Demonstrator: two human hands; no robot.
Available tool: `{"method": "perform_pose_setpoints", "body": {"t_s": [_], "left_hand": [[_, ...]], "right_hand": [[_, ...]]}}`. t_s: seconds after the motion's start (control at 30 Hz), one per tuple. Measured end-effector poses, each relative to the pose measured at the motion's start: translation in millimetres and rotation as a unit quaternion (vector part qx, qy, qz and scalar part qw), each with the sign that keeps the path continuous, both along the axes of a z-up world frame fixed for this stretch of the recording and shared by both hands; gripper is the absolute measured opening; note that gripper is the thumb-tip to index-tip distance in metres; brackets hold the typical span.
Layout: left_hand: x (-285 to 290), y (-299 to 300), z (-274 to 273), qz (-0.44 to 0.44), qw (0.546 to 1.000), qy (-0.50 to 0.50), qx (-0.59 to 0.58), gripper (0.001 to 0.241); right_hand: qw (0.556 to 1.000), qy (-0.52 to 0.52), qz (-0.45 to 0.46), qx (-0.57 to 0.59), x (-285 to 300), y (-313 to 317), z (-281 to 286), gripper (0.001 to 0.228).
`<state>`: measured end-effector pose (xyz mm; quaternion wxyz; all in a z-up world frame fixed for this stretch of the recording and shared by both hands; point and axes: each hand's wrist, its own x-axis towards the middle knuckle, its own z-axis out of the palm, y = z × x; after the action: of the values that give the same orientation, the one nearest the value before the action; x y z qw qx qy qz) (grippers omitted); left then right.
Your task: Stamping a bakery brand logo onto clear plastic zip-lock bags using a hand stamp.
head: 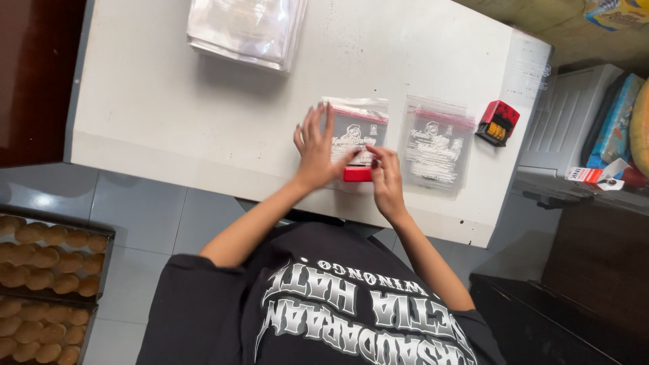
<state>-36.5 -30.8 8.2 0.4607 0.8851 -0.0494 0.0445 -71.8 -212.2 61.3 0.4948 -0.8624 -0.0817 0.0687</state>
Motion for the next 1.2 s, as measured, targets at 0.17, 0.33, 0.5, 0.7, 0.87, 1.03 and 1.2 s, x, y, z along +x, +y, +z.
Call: {"method": "perform_pose_setpoints", "body": {"t_s": [0.17,0.33,0.5,0.7,0.87,1.03,1.2], "left_hand": [[-35,-5,-9,-0.055,0.995,0.086,-0.007,0.107],[-37,-10,-41,-0.054,0.996,0.054,0.044,0.104],[-39,-11,-47,-0.049,0.993,0.098,0.031,0.108],[-39,-10,-57,-0.063,0.986,0.148,0.030,0.117],[-40,-10,-61,-0.071,0.986,0.148,0.040,0.115],[-35,-11,-48,-0.060,0.989,0.132,0.015,0.114],[-7,6,-29,-0.012,1.000,0.008,-0.014,0.099]], "right_hand": [[0.998,0.023,-0.053,0.005,-8,1,-15,0.037],[0.998,-0.015,-0.042,-0.042,-9,1,-37,0.046],[0.996,-0.022,-0.059,-0.068,-8,5,-44,0.050],[0.997,-0.031,-0.056,-0.036,-3,7,-43,0.051],[0.998,-0.036,-0.044,-0.037,-2,2,-46,0.054],[0.998,-0.028,0.000,-0.049,3,-15,-36,0.058],[0.971,-0.184,0.080,-0.127,11,-28,-31,0.050]]}}
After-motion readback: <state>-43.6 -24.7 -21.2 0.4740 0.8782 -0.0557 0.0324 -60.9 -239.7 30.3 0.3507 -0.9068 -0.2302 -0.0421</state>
